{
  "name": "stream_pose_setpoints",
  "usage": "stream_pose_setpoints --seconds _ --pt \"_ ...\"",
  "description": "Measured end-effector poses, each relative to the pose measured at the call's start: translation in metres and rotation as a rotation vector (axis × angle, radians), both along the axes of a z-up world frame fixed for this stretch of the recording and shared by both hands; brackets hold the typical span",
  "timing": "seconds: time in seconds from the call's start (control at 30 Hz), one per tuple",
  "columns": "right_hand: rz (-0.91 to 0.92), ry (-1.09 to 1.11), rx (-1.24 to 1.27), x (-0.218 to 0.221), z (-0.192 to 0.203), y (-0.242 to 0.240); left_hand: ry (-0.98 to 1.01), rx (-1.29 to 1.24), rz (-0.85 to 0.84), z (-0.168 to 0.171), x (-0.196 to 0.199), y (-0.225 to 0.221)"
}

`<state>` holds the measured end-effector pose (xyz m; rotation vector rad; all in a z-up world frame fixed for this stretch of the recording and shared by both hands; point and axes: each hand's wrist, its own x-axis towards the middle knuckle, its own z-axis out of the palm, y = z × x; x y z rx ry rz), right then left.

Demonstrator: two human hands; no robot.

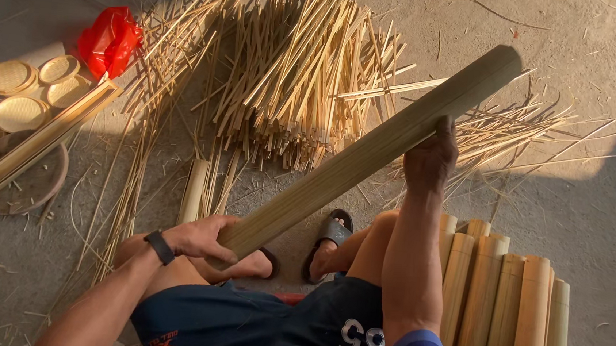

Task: The person sits on the floor and uses a large knife to split bamboo poles into thin strips. They repeatedly split the bamboo, peel off layers, and organize the resulting strips into piles on the ground.

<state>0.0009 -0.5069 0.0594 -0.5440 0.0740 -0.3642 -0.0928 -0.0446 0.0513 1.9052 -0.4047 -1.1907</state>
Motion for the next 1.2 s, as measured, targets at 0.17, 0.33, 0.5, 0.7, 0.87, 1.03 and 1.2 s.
stream_pose_setpoints --seconds 0.17,0.33,0.5,0.7,0.87,1.03,1.2 --pt "0.245 -0.191 -0.322 -0.029 0.037 0.085 -0.472 -0.178 0.293 0.034 0.036 -0.048" --pt "0.504 -0.153 -0.791 -0.049 -0.018 0.172 -0.562 -0.775 0.27 0.073 0.088 -0.081" --pt "0.568 -0.081 -1.224 -0.042 -0.006 0.171 -0.482 -0.756 0.461 0.031 0.084 -0.085" --pt "0.639 0.015 -1.422 -0.042 0.02 0.177 -0.554 -0.64 0.425 0.021 0.077 -0.076" --pt "0.695 -0.133 -1.396 -0.043 0.031 0.171 -0.544 -0.574 0.35 0.029 0.081 -0.062" --pt "0.681 0.064 -1.363 -0.048 0.016 0.174 -0.566 -0.615 0.358 0.031 0.074 -0.066" --pt "0.646 0.039 -1.372 -0.05 0.002 0.174 -0.47 -0.642 0.424 0.038 0.068 -0.057"
